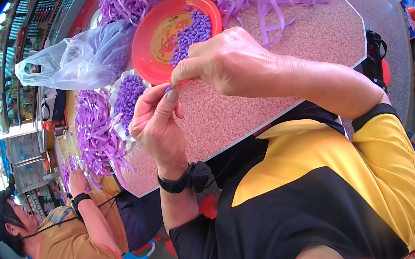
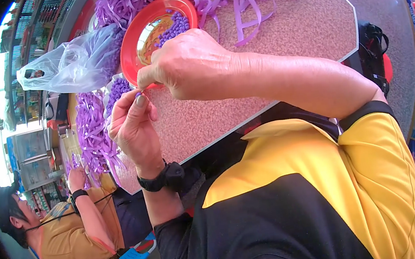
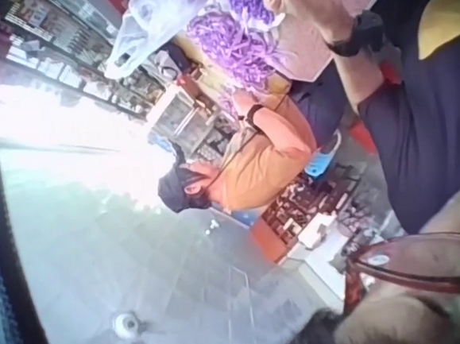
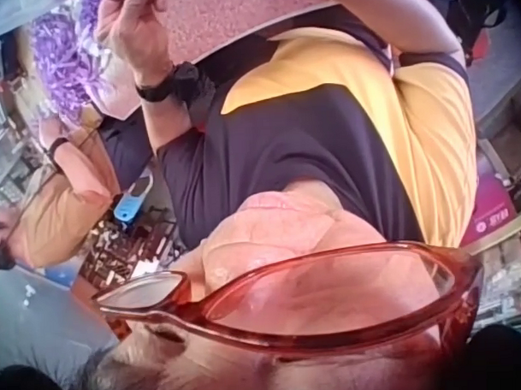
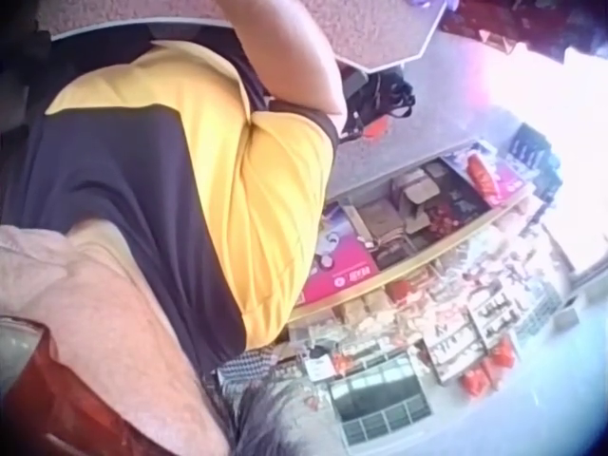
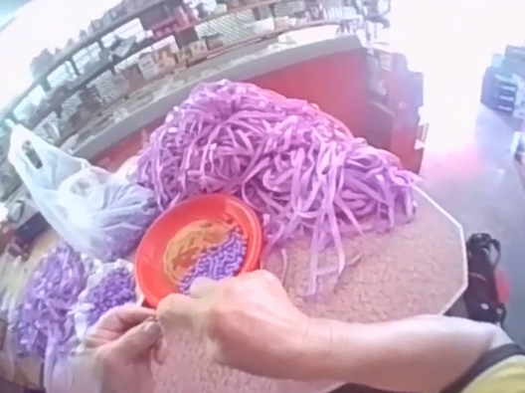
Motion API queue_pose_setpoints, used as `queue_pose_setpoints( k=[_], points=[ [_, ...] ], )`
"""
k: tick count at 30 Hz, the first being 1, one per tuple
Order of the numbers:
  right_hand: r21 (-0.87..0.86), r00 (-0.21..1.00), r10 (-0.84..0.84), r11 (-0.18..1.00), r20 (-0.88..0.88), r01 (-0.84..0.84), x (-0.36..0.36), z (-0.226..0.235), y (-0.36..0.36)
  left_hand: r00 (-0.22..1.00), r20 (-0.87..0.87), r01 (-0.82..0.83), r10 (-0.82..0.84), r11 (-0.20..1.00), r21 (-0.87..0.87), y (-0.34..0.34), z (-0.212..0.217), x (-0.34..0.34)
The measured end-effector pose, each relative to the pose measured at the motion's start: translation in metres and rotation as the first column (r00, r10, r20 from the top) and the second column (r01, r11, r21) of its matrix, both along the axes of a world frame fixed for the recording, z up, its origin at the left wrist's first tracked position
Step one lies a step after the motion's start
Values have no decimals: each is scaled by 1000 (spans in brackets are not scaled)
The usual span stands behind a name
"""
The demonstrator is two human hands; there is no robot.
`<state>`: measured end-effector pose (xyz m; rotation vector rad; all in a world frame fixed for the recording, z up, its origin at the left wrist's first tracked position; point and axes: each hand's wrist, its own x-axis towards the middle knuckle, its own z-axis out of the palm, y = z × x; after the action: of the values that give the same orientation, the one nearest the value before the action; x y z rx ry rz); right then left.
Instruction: Manually threading and assembling purple strings onto small plastic tags at a table.
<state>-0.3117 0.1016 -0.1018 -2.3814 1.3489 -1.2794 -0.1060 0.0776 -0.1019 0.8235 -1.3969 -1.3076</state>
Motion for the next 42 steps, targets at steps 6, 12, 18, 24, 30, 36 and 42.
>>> queue_pose_setpoints(
  k=[6,12,18,24,30,36,42],
  points=[
    [51,997,4,999,83,-8,1,-2,-1,995,-98,3,10,992,125,2,0,-5],
    [257,977,-35,966,211,-21,8,5,2,976,-215,62,-20,980,191,11,-12,-23],
    [-79,825,100,995,557,-67,-24,17,-24,999,48,-31,24,986,163,1,6,-30],
    [16,626,112,981,772,-194,-57,54,3,694,718,353,-50,893,-279,-19,10,-78],
    [296,696,-119,945,708,-140,-69,58,20,522,826,462,215,742,-485,-32,-14,-125],
    [180,728,-175,981,663,72,-84,29,16,479,873,506,89,785,-358,-39,-19,-132],
    [383,618,-226,914,753,-133,-89,-1,-1,887,355,405,-295,866,-292,-14,17,-100]
  ],
)
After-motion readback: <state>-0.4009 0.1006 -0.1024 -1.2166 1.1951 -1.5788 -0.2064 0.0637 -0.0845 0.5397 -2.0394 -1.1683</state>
